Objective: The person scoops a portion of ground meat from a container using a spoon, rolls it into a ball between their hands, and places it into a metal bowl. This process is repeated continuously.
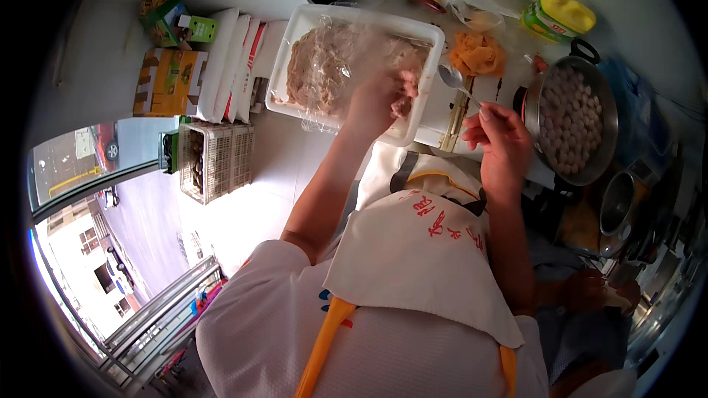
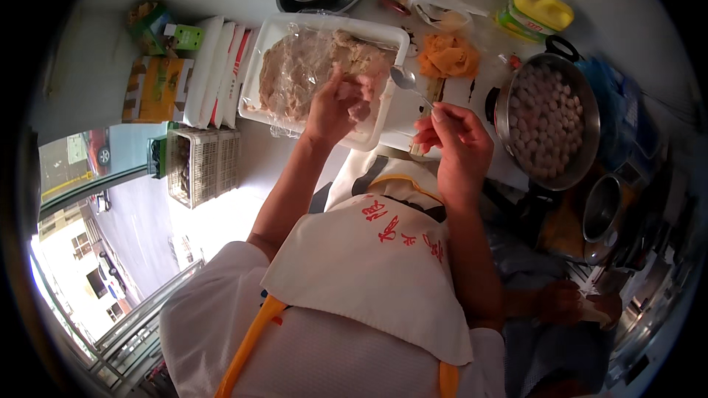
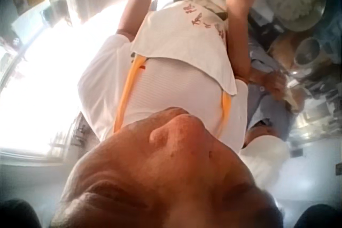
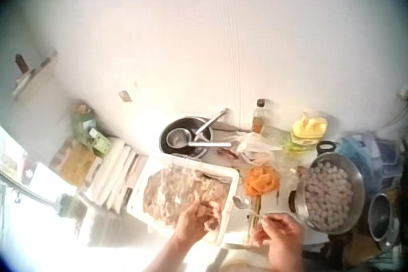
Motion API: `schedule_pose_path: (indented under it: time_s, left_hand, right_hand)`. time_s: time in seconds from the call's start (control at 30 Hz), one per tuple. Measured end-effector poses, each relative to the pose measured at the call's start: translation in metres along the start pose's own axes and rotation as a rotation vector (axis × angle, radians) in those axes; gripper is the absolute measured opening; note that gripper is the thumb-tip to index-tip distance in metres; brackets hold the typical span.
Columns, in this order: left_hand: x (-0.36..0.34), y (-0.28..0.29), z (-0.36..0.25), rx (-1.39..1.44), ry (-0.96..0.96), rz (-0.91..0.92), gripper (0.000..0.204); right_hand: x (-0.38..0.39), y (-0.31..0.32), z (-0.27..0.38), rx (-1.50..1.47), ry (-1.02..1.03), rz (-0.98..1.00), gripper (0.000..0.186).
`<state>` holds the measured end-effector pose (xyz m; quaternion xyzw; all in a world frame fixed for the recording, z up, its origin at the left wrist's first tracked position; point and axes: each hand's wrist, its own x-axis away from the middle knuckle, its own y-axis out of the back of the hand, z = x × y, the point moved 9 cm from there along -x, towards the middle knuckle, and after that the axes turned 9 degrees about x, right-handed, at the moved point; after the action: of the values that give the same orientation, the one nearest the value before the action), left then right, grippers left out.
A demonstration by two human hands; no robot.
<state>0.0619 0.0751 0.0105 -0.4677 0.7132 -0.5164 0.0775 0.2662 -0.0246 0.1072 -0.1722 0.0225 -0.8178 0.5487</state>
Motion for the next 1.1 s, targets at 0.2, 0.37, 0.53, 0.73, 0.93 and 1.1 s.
schedule_pose_path:
  time_s: [0.2, 0.37, 0.53, 0.73, 0.93, 1.1]
  left_hand:
    - [-0.006, 0.012, -0.005, 0.062, -0.08, -0.05, 0.028]
    - [0.006, 0.007, -0.012, -0.183, -0.135, -0.263, 0.035]
    - [0.009, 0.01, -0.016, -0.425, -0.218, -0.158, 0.026]
    - [0.007, -0.02, -0.012, 0.003, 0.03, 0.039, 0.042]
    - [-0.005, 0.002, -0.005, 0.014, -0.007, 0.059, 0.03]
    - [0.002, -0.006, -0.016, -0.632, -0.255, -0.135, 0.041]
  right_hand:
    - [-0.007, 0.002, -0.005, 0.035, -0.028, -0.017, 0.017]
    - [-0.012, -0.003, -0.004, 0.05, -0.035, 0.002, 0.018]
    - [-0.016, -0.009, -0.001, 0.072, -0.024, 0.029, 0.018]
    - [-0.016, -0.011, 0.005, 0.073, -0.017, 0.031, 0.018]
    - [-0.015, -0.011, 0.008, 0.092, -0.017, 0.044, 0.018]
    - [-0.014, -0.02, 0.023, 0.213, 0.026, 0.074, 0.015]
